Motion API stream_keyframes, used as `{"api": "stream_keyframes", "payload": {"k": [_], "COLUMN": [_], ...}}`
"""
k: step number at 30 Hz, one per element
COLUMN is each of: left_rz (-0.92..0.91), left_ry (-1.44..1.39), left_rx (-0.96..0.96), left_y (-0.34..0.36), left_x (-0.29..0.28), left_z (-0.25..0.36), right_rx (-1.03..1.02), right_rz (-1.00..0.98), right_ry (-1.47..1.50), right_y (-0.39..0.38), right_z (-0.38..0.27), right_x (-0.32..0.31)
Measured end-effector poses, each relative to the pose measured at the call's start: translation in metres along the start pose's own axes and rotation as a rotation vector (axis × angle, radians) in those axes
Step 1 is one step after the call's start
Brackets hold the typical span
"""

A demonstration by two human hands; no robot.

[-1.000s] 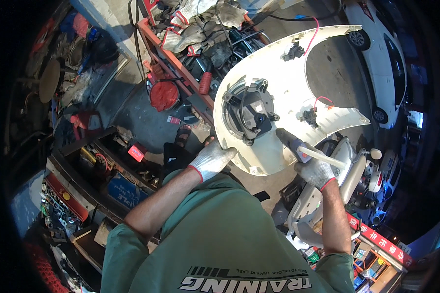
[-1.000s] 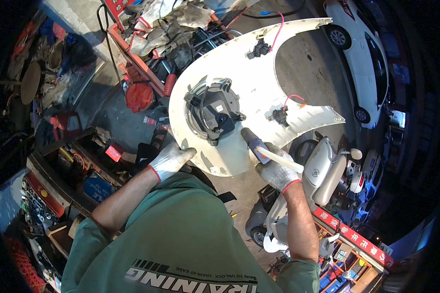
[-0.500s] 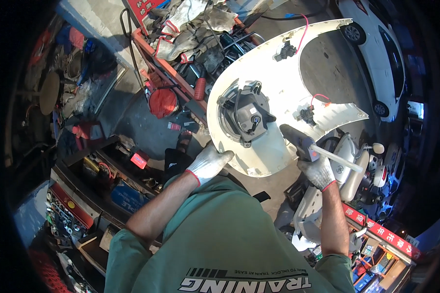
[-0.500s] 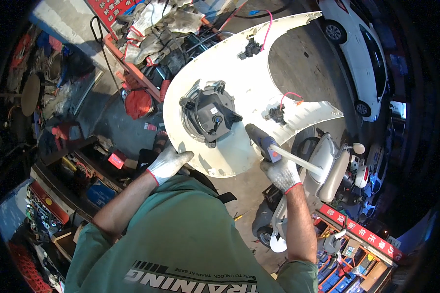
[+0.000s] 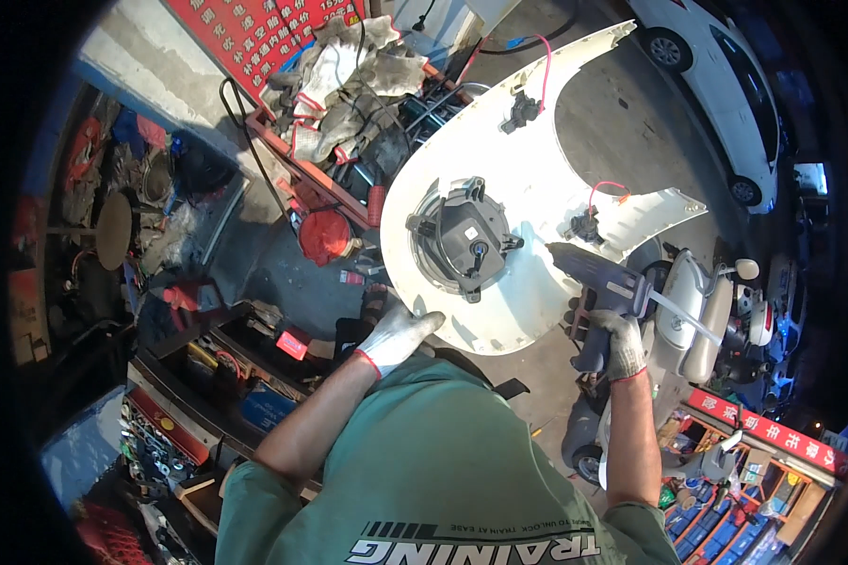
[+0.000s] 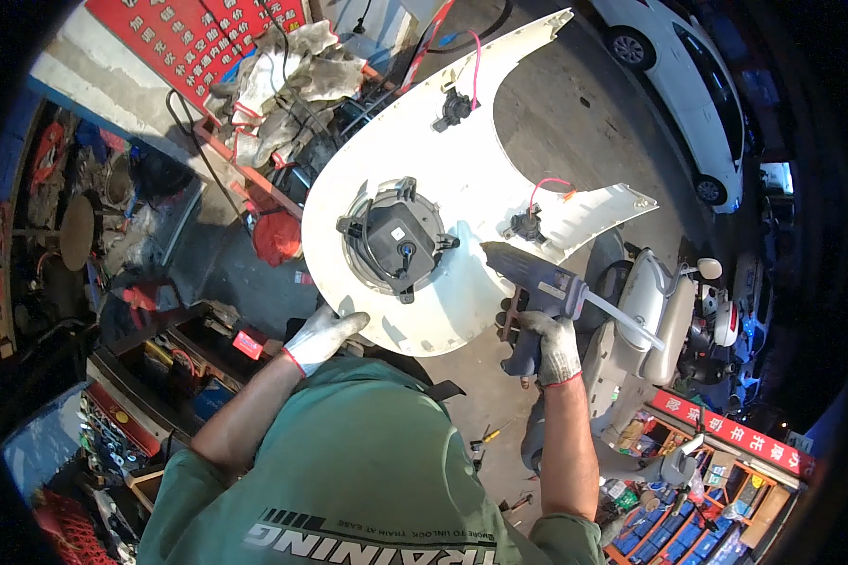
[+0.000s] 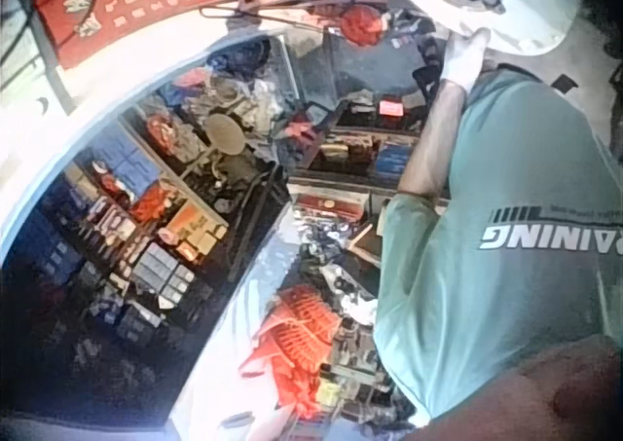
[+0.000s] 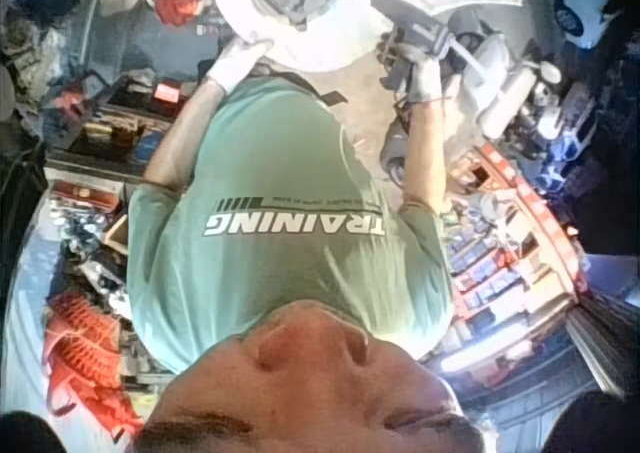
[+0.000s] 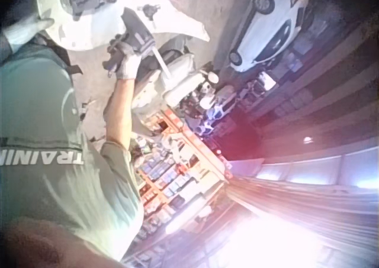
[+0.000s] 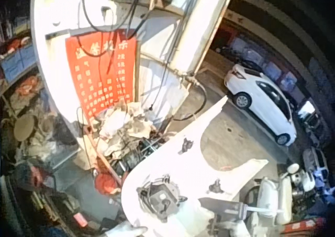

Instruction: The person aligns a headlight component onto a scooter fairing by hand and secures it by applying glue around its edges using a hot glue gun.

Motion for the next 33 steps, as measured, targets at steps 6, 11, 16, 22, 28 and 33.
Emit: {"api": "stream_keyframes", "payload": {"k": [6,11,16,22,28,33], "left_rz": [0.084,0.039,0.151,0.547,0.43,0.438], "left_ry": [0.009,-0.016,0.005,-0.022,0.149,0.82], "left_rx": [0.073,0.0,0.112,0.282,0.534,0.558], "left_y": [0.001,-0.007,-0.022,-0.065,-0.072,-0.012], "left_x": [-0.001,-0.003,-0.017,-0.041,-0.001,0.014], "left_z": [-0.007,0.0,0.0,0.039,0.097,0.116], "right_rx": [0.025,0.019,-0.003,-0.043,-0.048,-0.028], "right_rz": [-0.036,-0.07,-0.118,-0.172,-0.237,-0.279], "right_ry": [0.178,0.239,0.287,0.376,0.54,0.628], "right_y": [0.002,0.007,0.016,0.019,0.026,0.023], "right_z": [0.005,0.011,0.016,0.019,0.034,0.039], "right_x": [-0.007,-0.007,-0.014,-0.018,-0.02,-0.022]}}
Point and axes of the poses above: each hand's wrist, its own y-axis towards the middle knuckle, its own x-axis out of the palm, z = x × y, the point moved 1 cm from there along y, towards the middle knuckle
